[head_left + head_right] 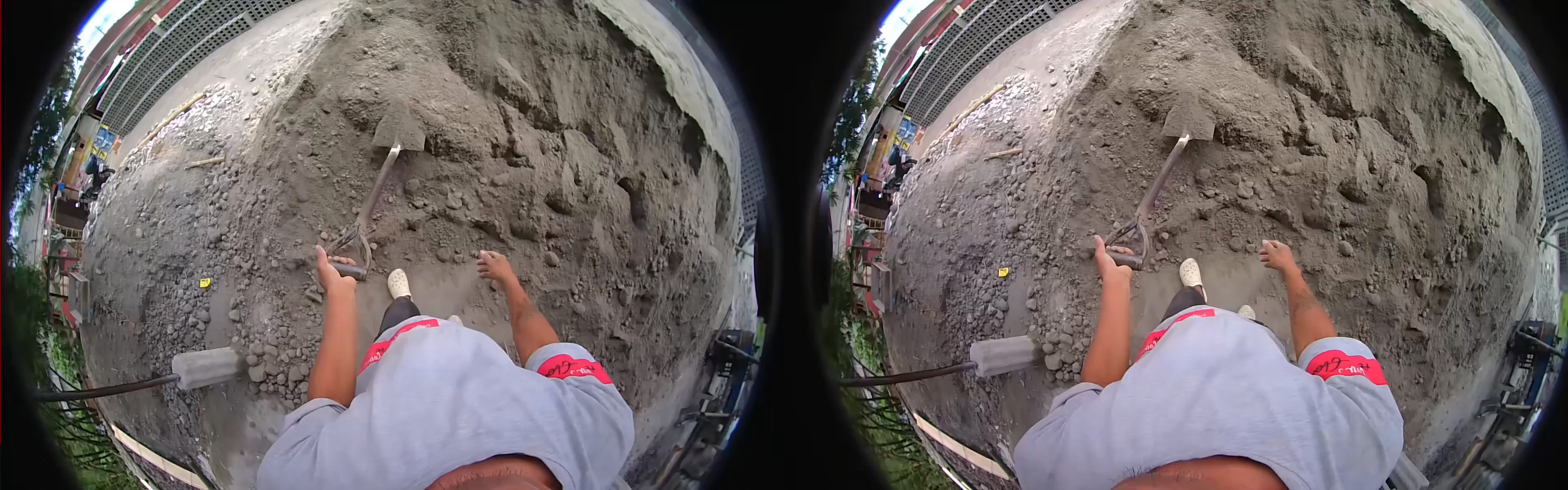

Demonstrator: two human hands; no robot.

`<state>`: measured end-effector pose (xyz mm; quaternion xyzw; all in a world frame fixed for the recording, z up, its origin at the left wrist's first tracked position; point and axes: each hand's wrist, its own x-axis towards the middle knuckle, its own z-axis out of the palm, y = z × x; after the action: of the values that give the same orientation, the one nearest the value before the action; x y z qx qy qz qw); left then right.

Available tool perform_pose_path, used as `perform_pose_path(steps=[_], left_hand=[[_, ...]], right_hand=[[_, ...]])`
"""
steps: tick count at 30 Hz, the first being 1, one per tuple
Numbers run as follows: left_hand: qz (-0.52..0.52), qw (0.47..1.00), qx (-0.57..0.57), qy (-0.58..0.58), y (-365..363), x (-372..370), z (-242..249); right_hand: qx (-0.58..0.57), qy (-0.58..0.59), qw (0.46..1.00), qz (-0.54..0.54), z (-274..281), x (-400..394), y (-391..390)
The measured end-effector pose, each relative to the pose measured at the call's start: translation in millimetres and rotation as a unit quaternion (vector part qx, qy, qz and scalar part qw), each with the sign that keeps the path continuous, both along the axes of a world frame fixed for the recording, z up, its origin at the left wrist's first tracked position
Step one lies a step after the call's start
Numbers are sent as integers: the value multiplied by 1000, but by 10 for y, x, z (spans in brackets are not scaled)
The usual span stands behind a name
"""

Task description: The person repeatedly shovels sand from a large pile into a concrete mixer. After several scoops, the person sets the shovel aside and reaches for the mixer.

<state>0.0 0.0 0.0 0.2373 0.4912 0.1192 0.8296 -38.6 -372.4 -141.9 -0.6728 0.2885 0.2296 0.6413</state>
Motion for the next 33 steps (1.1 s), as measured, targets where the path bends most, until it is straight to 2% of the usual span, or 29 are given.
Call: perform_pose_path(steps=[2, 3, 6, 9, 14, 16, 17, 18, 19, 21, 23, 25, 26, 27, 29, 30, 33], left_hand=[[-31, 998, 62, -12, 256, -141, 61], [-35, 998, 2, 52, 2, -320, -346], [-75, 992, 59, 84, 621, -78, -301], [-101, 986, 52, 122, 1015, -20, -489], [-114, 972, 89, 184, 1490, 166, -423], [-121, 972, 112, 169, 1461, 215, -304], [-126, 972, 128, 154, 1410, 224, -250], [-125, 967, 146, 164, 1356, 244, -194], [-125, 963, 165, 172, 1320, 256, -194], [-107, 957, 193, 188, 1328, 177, -409], [-78, 952, 219, 198, 1496, 66, -702], [-81, 888, 368, 265, 1694, -151, -1230], [-68, 845, 451, 279, 1826, -345, -1571], [-70, 845, 452, 276, 1849, -323, -1544], [-80, 884, 357, 291, 1933, -401, -1346], [-80, 866, 409, 277, 2164, -648, -1556], [-129, 844, 426, 300, 2521, -1007, -1364]], right_hand=[[22, -24, 998, 45, 112, 163, 285], [-33, 45, 997, 44, 128, -4, -128], [19, 31, 998, 54, 22, 733, 602], [28, 33, 998, 55, -46, 1395, 1066], [13, 112, 985, 132, -344, 2408, 2175], [42, 103, 993, 42, -713, 2809, 2590], [48, 113, 992, 33, -793, 2988, 2796], [176, 129, 970, -107, -783, 3196, 2989], [297, 137, 913, -244, -824, 3374, 3108], [295, 151, 907, -261, -1329, 3570, 3184], [292, 162, 903, -268, -1559, 3606, 3319], [240, 208, 910, -265, -1618, 3506, 3400], [230, 180, 917, -273, -1860, 3399, 3436], [230, 178, 916, -275, -1876, 3326, 3468], [216, 190, 909, -302, -1881, 3007, 3503], [237, 194, 900, -311, -1869, 2853, 3534], [296, 212, 871, -331, -1880, 2320, 3582]])
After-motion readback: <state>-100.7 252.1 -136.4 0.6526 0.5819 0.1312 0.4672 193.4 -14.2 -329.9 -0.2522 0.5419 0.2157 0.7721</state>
